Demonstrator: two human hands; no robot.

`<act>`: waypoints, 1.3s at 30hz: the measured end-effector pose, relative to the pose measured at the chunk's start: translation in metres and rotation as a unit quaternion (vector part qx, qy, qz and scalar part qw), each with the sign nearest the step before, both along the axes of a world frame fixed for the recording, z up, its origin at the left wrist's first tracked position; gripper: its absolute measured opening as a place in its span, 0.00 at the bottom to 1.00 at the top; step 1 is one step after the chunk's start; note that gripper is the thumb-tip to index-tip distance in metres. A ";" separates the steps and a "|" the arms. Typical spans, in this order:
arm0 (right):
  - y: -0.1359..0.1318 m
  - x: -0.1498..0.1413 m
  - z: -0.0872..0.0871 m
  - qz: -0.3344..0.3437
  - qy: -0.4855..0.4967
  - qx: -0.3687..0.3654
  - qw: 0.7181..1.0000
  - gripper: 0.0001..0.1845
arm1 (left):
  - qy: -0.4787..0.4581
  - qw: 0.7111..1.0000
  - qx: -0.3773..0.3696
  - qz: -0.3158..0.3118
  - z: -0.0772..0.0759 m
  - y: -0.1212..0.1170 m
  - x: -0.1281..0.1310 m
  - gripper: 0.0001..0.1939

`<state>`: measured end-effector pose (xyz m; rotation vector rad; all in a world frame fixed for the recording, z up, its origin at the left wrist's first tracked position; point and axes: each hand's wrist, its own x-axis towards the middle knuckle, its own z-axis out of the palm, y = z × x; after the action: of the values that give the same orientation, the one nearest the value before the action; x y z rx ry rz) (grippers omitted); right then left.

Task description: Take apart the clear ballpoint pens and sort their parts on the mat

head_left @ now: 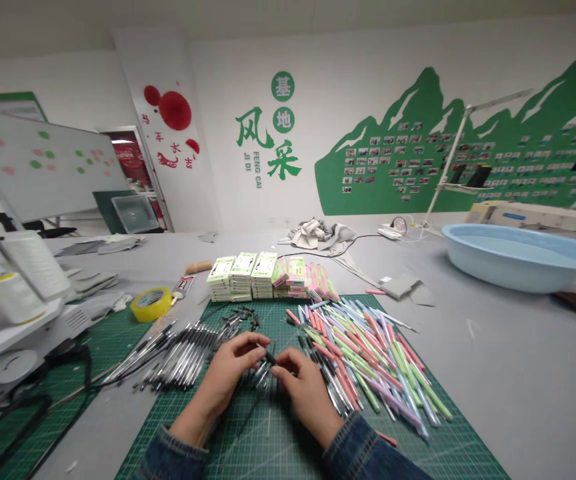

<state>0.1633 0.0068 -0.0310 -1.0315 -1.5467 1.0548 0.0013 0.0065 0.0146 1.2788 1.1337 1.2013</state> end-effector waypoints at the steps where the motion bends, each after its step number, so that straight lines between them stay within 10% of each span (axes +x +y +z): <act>1: 0.000 -0.001 -0.001 0.009 0.011 -0.012 1.000 0.04 | -0.026 1.000 -0.008 0.008 -0.002 0.000 0.003 0.12; 14: -0.004 -0.006 -0.002 0.115 0.170 -0.155 0.966 0.13 | -0.279 0.958 -0.059 0.009 -0.016 -0.005 0.023 0.16; 39: -0.009 -0.009 0.003 0.196 0.297 -0.226 0.907 0.16 | -0.321 0.944 -0.069 -0.035 -0.024 -0.005 0.023 0.08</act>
<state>0.1539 -0.0017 -0.0280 -0.5948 -1.0353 1.8732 0.0241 0.0019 -0.0092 0.7230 0.6692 1.3238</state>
